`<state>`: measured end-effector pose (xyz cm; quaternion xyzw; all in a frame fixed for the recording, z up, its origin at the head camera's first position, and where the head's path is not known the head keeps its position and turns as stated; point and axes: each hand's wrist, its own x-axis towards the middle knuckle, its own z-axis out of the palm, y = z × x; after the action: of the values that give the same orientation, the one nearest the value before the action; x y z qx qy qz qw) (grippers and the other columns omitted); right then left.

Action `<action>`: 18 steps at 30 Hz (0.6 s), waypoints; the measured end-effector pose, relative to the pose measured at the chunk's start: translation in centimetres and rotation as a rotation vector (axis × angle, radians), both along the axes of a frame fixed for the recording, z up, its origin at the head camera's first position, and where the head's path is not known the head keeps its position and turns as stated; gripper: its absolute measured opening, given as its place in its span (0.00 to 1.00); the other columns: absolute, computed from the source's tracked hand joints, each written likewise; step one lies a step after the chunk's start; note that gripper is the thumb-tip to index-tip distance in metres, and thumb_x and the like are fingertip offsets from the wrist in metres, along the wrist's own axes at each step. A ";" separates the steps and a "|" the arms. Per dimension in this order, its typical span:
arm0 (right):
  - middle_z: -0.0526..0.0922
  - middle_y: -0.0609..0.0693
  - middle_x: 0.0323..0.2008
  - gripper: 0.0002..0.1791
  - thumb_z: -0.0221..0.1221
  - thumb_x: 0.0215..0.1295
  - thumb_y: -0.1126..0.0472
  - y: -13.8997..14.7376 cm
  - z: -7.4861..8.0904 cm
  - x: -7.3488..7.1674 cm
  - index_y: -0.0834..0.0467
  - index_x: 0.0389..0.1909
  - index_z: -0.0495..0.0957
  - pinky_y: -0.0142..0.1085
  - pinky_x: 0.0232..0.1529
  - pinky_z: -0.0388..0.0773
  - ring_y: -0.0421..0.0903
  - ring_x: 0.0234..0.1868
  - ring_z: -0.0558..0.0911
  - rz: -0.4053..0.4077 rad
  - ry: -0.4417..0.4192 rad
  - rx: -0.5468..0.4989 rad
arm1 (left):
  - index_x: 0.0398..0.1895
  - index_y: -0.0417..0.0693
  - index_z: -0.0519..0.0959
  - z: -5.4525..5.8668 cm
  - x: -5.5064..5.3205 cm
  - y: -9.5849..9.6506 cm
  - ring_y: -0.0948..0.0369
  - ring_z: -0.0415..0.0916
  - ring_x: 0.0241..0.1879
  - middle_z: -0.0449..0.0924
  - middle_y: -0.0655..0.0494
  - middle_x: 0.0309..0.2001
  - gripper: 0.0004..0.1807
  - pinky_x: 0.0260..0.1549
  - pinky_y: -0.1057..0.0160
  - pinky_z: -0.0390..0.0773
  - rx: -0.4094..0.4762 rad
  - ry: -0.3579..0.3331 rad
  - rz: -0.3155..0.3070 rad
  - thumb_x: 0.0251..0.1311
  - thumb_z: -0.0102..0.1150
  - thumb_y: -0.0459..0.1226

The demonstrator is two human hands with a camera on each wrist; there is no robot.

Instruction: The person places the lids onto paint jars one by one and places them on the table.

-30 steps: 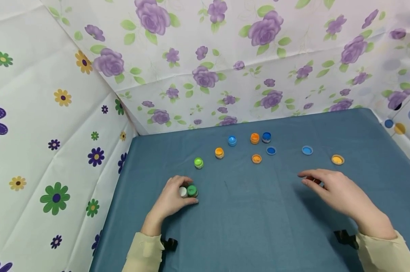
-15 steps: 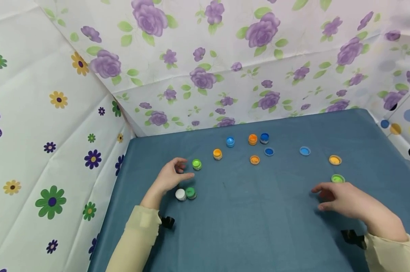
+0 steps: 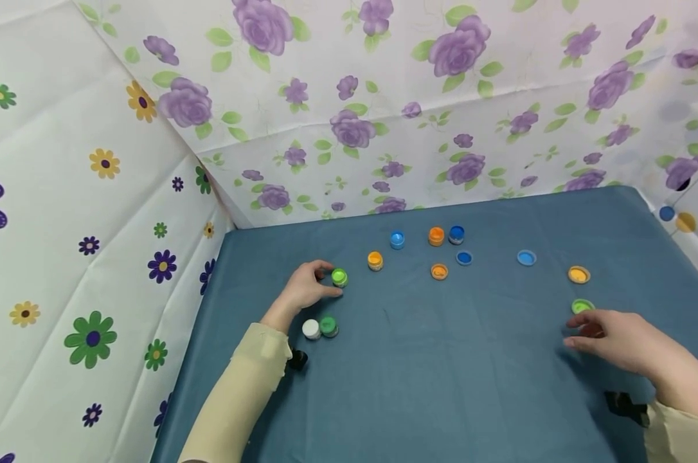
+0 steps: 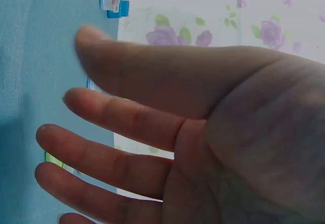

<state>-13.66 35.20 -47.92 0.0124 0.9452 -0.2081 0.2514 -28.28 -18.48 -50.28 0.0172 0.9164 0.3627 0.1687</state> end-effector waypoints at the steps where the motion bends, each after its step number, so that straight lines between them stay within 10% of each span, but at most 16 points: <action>1: 0.86 0.64 0.43 0.34 0.71 0.70 0.45 0.0 0.0 0.0 0.72 0.58 0.80 0.56 0.42 0.83 0.64 0.46 0.85 -0.005 -0.005 0.004 | 0.69 0.51 0.80 0.0 -0.1 0.1 0.44 0.75 0.60 0.76 0.41 0.65 0.31 0.51 0.45 0.80 0.000 0.000 -0.001 0.63 0.80 0.40; 12: 0.84 0.72 0.47 0.42 0.59 0.78 0.37 0.4 0.6 0.2 0.74 0.66 0.74 0.58 0.41 0.82 0.71 0.48 0.83 -0.040 0.007 0.032 | 0.60 0.47 0.84 -0.2 -0.3 0.4 0.48 0.76 0.51 0.78 0.45 0.55 0.22 0.48 0.48 0.79 -0.002 0.073 -0.024 0.65 0.78 0.39; 18: 0.78 0.80 0.51 0.36 0.63 0.78 0.48 1.6 0.5 -0.1 0.77 0.67 0.69 0.62 0.38 0.80 0.76 0.48 0.80 -0.157 0.137 0.063 | 0.56 0.49 0.83 2.4 1.2 0.4 0.54 0.81 0.45 0.83 0.52 0.47 0.18 0.43 0.52 0.83 0.190 0.207 0.049 0.66 0.76 0.39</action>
<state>-13.76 36.77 -47.45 0.0799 0.9623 -0.1979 0.1689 -27.08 -18.12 -47.87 0.0482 0.8906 0.4481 0.0620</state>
